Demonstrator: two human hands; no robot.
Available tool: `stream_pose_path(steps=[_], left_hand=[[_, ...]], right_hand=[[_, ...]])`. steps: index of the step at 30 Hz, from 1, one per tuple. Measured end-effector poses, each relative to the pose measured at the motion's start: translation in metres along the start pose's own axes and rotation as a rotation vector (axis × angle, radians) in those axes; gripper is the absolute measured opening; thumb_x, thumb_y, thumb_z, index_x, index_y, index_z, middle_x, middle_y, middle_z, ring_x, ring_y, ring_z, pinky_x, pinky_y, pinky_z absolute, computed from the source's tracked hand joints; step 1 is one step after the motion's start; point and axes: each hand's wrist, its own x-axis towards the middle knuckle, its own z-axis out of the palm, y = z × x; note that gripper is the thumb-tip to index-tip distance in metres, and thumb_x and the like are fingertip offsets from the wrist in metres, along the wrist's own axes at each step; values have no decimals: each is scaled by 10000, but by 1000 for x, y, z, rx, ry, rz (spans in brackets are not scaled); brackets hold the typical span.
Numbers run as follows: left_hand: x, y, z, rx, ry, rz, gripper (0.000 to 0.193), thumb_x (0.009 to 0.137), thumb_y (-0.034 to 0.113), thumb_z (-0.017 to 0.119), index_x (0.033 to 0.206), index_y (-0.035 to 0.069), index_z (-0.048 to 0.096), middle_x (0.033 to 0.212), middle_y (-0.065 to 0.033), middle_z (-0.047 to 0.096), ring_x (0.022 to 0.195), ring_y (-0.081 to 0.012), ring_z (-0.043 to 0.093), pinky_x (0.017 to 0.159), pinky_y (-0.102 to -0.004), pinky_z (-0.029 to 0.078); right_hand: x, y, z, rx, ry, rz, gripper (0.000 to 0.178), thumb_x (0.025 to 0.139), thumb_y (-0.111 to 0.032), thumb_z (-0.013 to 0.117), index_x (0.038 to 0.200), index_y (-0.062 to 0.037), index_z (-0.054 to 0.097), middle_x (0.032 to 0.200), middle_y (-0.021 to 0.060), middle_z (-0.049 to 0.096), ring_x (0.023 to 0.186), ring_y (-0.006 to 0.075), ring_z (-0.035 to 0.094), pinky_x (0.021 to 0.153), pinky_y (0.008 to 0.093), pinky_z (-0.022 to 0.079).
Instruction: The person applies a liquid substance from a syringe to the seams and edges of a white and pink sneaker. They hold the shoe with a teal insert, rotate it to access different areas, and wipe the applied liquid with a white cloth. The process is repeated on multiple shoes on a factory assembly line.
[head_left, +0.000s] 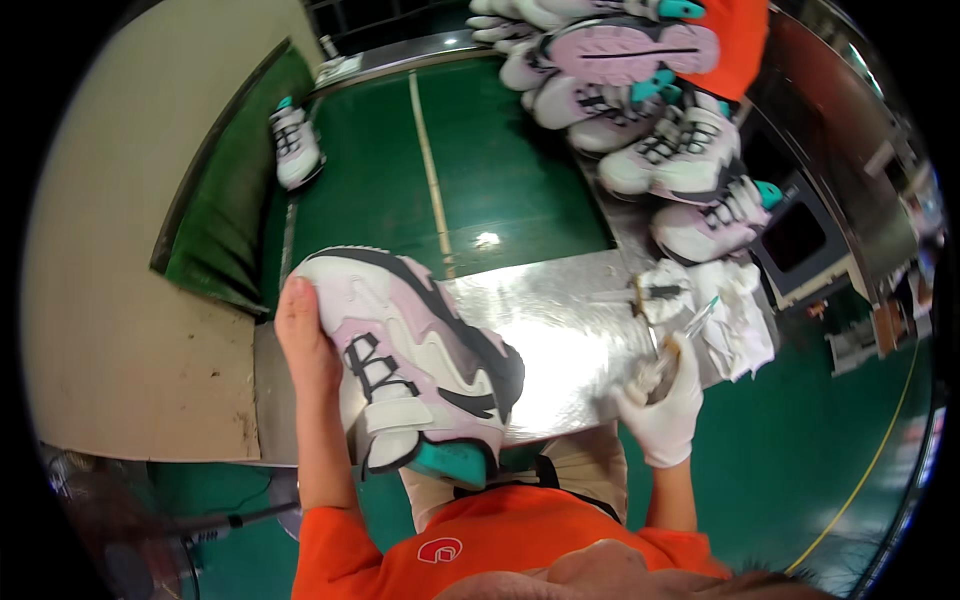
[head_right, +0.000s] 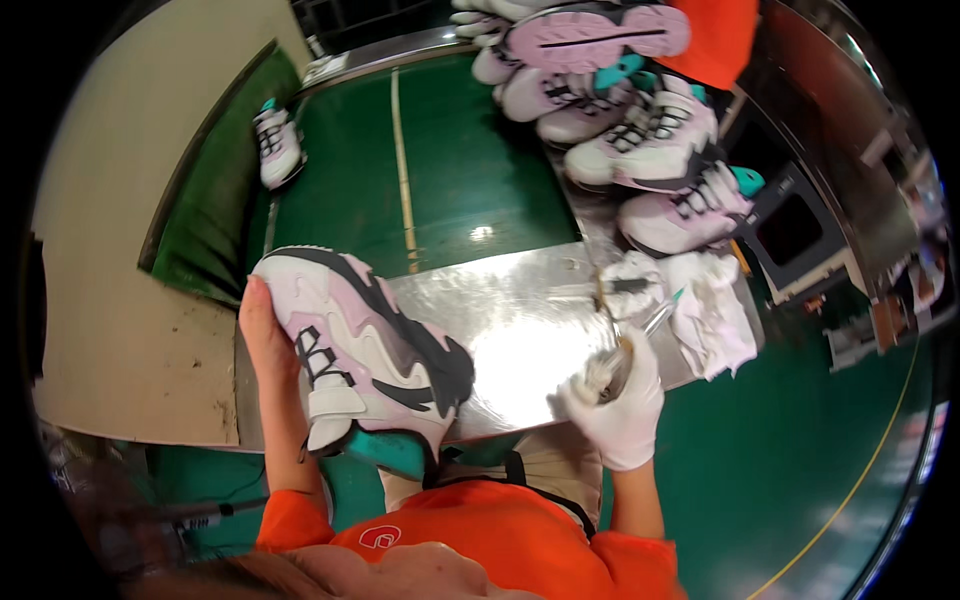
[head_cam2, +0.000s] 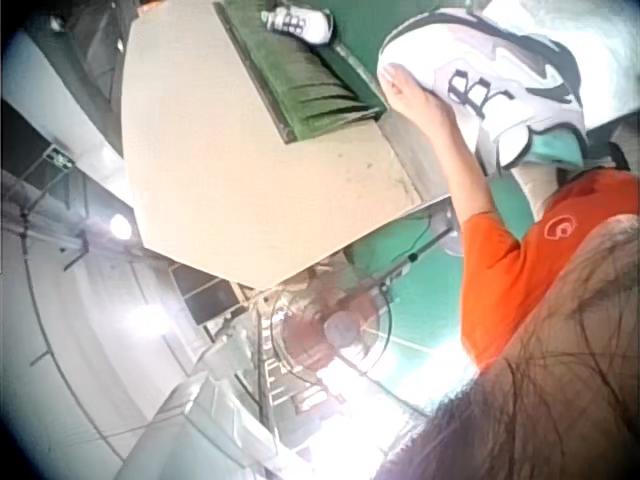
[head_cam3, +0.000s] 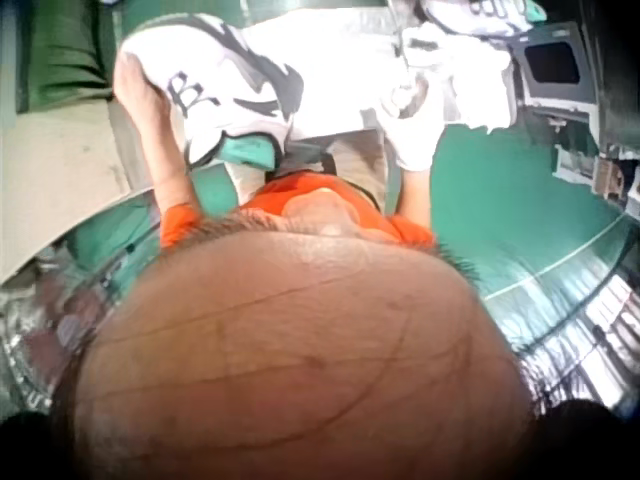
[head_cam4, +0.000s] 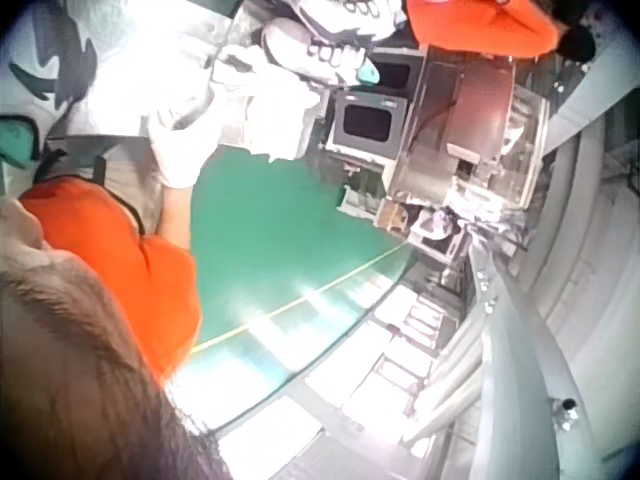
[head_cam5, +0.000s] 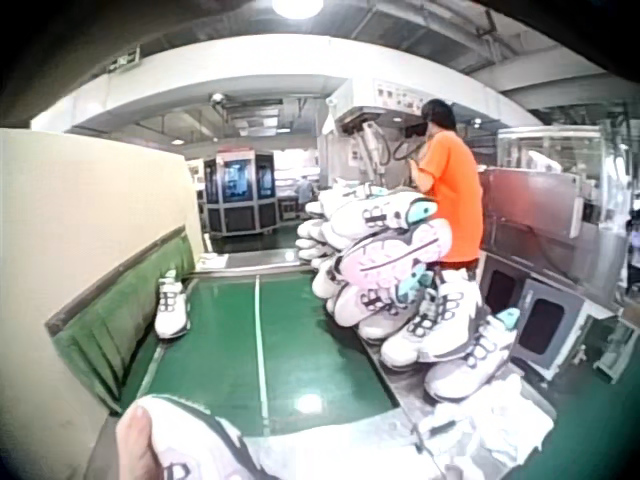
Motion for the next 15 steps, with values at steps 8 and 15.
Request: stream_pose_path(steps=[8, 15], left_hand=[[-6, -10, -18, 78, 163, -33, 390, 1040, 347, 472, 1074, -18, 604, 1010, -57, 632, 896, -117, 585, 809, -260, 477], [-15, -26, -26, 115, 274, -29, 445, 1050, 386, 427, 1120, -16, 603, 1049, -80, 645, 919, -143, 609, 822, -278, 488]], right_hand=[[52, 0, -62, -880, -191, 220, 936, 601, -356, 861, 1369, -32, 432, 1065, 206, 615, 887, 331, 635, 746, 420, 528], [58, -29, -5, -902, -8, -26, 1073, 570, -688, 764, 1368, -54, 430, 926, 159, 633, 835, 320, 641, 705, 409, 519]])
